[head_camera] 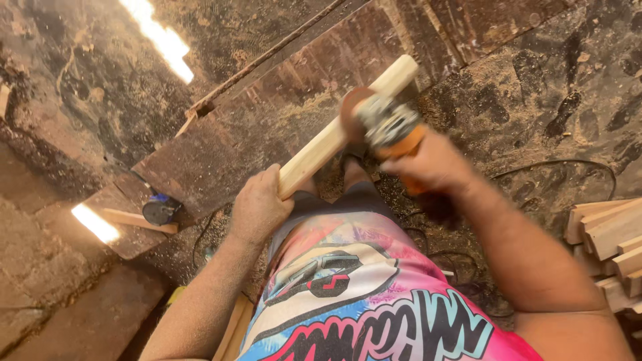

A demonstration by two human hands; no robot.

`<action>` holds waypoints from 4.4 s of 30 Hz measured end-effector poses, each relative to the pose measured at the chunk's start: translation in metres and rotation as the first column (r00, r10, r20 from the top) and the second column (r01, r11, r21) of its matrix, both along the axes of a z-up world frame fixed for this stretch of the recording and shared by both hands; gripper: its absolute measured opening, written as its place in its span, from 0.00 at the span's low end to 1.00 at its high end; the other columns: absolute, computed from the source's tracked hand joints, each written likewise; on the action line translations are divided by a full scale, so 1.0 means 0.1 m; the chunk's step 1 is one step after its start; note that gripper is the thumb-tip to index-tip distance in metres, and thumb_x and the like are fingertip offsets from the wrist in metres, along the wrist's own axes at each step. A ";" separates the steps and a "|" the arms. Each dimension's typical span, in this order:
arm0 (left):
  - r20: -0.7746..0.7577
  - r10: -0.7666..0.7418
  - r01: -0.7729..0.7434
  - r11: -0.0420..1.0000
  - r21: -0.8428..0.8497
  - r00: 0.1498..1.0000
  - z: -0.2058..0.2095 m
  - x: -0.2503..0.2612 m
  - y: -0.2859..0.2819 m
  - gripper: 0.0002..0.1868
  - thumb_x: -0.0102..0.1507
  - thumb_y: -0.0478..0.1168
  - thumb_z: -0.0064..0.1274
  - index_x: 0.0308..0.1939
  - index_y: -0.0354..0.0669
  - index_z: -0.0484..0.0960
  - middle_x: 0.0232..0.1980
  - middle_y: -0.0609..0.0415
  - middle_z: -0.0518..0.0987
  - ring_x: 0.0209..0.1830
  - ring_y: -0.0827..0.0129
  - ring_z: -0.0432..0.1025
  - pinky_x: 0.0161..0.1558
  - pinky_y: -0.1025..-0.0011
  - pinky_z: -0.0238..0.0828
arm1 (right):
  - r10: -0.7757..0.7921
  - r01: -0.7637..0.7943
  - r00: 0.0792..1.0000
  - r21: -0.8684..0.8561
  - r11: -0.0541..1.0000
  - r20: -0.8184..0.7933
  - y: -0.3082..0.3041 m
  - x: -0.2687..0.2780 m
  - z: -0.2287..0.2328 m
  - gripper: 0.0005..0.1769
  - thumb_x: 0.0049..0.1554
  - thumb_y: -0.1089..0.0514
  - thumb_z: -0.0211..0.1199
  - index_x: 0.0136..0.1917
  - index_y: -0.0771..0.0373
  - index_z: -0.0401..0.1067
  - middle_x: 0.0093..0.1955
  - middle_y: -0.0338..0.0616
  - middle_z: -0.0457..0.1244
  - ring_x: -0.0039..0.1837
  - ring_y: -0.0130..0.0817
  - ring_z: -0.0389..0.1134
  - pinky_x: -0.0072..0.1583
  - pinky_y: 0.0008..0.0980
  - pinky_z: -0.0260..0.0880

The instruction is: The person uses an angle grinder with a sanding disc to smooth the surface of a cylindrical wooden dowel. They hold the dowel with one hand and the grinder with the other, moving the tool along the length of the wood to remove roughness and create a uniform finish.

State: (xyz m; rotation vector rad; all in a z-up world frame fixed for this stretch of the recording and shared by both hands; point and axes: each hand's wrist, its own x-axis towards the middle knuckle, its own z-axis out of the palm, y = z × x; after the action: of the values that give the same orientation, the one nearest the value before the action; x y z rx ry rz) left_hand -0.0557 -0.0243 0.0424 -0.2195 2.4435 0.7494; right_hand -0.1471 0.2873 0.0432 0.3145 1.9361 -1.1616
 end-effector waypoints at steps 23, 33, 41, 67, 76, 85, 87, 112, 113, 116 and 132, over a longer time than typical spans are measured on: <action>0.672 0.260 -0.681 0.540 0.494 0.693 -0.88 0.51 -0.11 0.35 0.44 0.44 0.70 0.52 0.31 0.81 0.38 0.53 0.79 0.33 0.70 0.72 0.33 0.73 0.70 | 0.323 -0.317 0.946 0.126 0.940 -0.033 -0.25 0.18 0.16 0.42 0.39 0.41 0.78 0.62 0.57 0.68 0.54 0.51 0.70 0.57 0.45 0.71 0.60 0.40 0.70; 0.662 0.402 -0.770 0.424 0.478 0.632 -1.07 0.38 -0.37 0.35 0.45 0.48 0.69 0.55 0.39 0.82 0.41 0.51 0.82 0.34 0.69 0.76 0.34 0.71 0.74 | -0.416 0.401 0.905 -0.146 0.905 -0.094 0.78 -0.39 -0.50 0.37 0.47 0.48 0.73 0.66 0.60 0.66 0.54 0.44 0.66 0.52 0.34 0.71 0.54 0.40 0.78; -0.099 -0.178 0.143 0.946 -0.292 0.979 -0.81 -0.02 -0.35 0.24 0.63 0.55 0.63 0.59 0.51 0.80 0.66 0.50 0.75 0.70 0.54 0.64 0.73 0.53 0.55 | -0.736 0.651 0.650 -0.641 0.408 0.192 1.11 0.98 -0.89 0.33 0.53 0.49 0.70 0.67 0.61 0.64 0.47 0.47 0.67 0.49 0.38 0.72 0.53 0.43 0.79; -0.559 0.039 0.248 0.869 0.428 0.828 0.15 -0.80 0.95 0.35 0.55 0.31 0.63 0.66 0.46 0.72 0.58 0.46 0.80 0.60 0.57 0.75 0.61 0.63 0.75 | -0.734 0.691 0.565 -0.701 0.173 0.376 1.57 1.36 -1.20 0.33 0.54 0.44 0.72 0.62 0.66 0.65 0.49 0.50 0.67 0.51 0.46 0.71 0.58 0.51 0.74; -0.654 0.173 0.267 0.813 0.517 0.737 0.15 -0.86 0.96 0.35 0.54 0.37 0.72 0.63 0.49 0.73 0.61 0.51 0.81 0.62 0.62 0.77 0.65 0.64 0.75 | -0.732 0.616 0.648 -0.712 0.338 0.213 1.56 1.07 -1.05 0.35 0.53 0.44 0.71 0.66 0.62 0.64 0.48 0.49 0.67 0.50 0.45 0.71 0.56 0.51 0.75; -0.652 0.606 0.279 0.599 0.751 0.455 0.46 -0.63 0.54 0.37 0.64 0.37 0.65 0.71 0.51 0.60 0.60 0.55 0.80 0.59 0.66 0.78 0.55 0.68 0.82 | -0.668 0.579 0.716 -0.708 0.405 0.204 1.50 0.95 -0.95 0.33 0.57 0.47 0.72 0.69 0.62 0.63 0.50 0.48 0.67 0.53 0.43 0.71 0.59 0.49 0.74; -0.644 0.610 0.144 0.665 0.733 0.462 0.53 -0.45 0.25 0.26 0.68 0.37 0.61 0.68 0.46 0.69 0.61 0.50 0.80 0.58 0.65 0.80 0.55 0.67 0.83 | -0.657 0.586 0.715 -0.717 0.377 0.240 1.44 0.87 -0.96 0.32 0.58 0.47 0.72 0.67 0.65 0.65 0.50 0.49 0.68 0.53 0.44 0.72 0.58 0.49 0.75; 0.184 0.126 -0.177 0.937 0.301 0.975 -0.23 0.14 -0.19 0.29 0.53 0.46 0.58 0.59 0.50 0.79 0.50 0.45 0.85 0.51 0.56 0.80 0.56 0.62 0.74 | -0.420 0.405 0.907 -0.350 0.845 0.034 0.34 0.90 -0.51 0.32 0.49 0.52 0.74 0.62 0.67 0.67 0.48 0.46 0.67 0.45 0.36 0.72 0.48 0.38 0.77; 0.205 0.123 -0.185 0.930 0.317 0.971 -0.21 0.07 -0.14 0.30 0.53 0.47 0.60 0.60 0.50 0.79 0.50 0.45 0.85 0.50 0.57 0.80 0.56 0.62 0.74 | -0.438 0.424 0.898 -0.329 0.844 0.037 0.34 0.98 -0.51 0.32 0.49 0.52 0.74 0.62 0.67 0.68 0.48 0.46 0.68 0.45 0.36 0.72 0.48 0.38 0.77; 0.217 0.072 -0.143 0.933 0.329 0.974 -0.22 -0.08 -0.01 0.29 0.54 0.49 0.63 0.59 0.49 0.79 0.50 0.47 0.85 0.49 0.60 0.81 0.56 0.63 0.74 | -0.466 0.455 0.884 -0.304 0.837 0.040 0.37 1.14 -0.54 0.32 0.48 0.52 0.74 0.62 0.66 0.68 0.47 0.45 0.68 0.45 0.35 0.72 0.48 0.38 0.77; 0.398 0.276 -0.480 0.600 0.640 0.875 -0.52 0.01 -0.09 0.35 0.52 0.41 0.65 0.63 0.37 0.79 0.42 0.57 0.82 0.34 0.77 0.74 0.34 0.78 0.73 | -0.160 0.127 0.982 -0.278 0.952 -0.099 -0.04 0.82 -0.27 0.38 0.46 0.56 0.77 0.67 0.62 0.67 0.59 0.39 0.69 0.60 0.30 0.69 0.63 0.33 0.69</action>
State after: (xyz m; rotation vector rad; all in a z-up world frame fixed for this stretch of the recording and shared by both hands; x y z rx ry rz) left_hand -0.0551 -0.0330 -0.0091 -0.5006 1.6731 1.7071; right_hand -0.0654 0.2832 0.0161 0.2454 1.8498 -1.5549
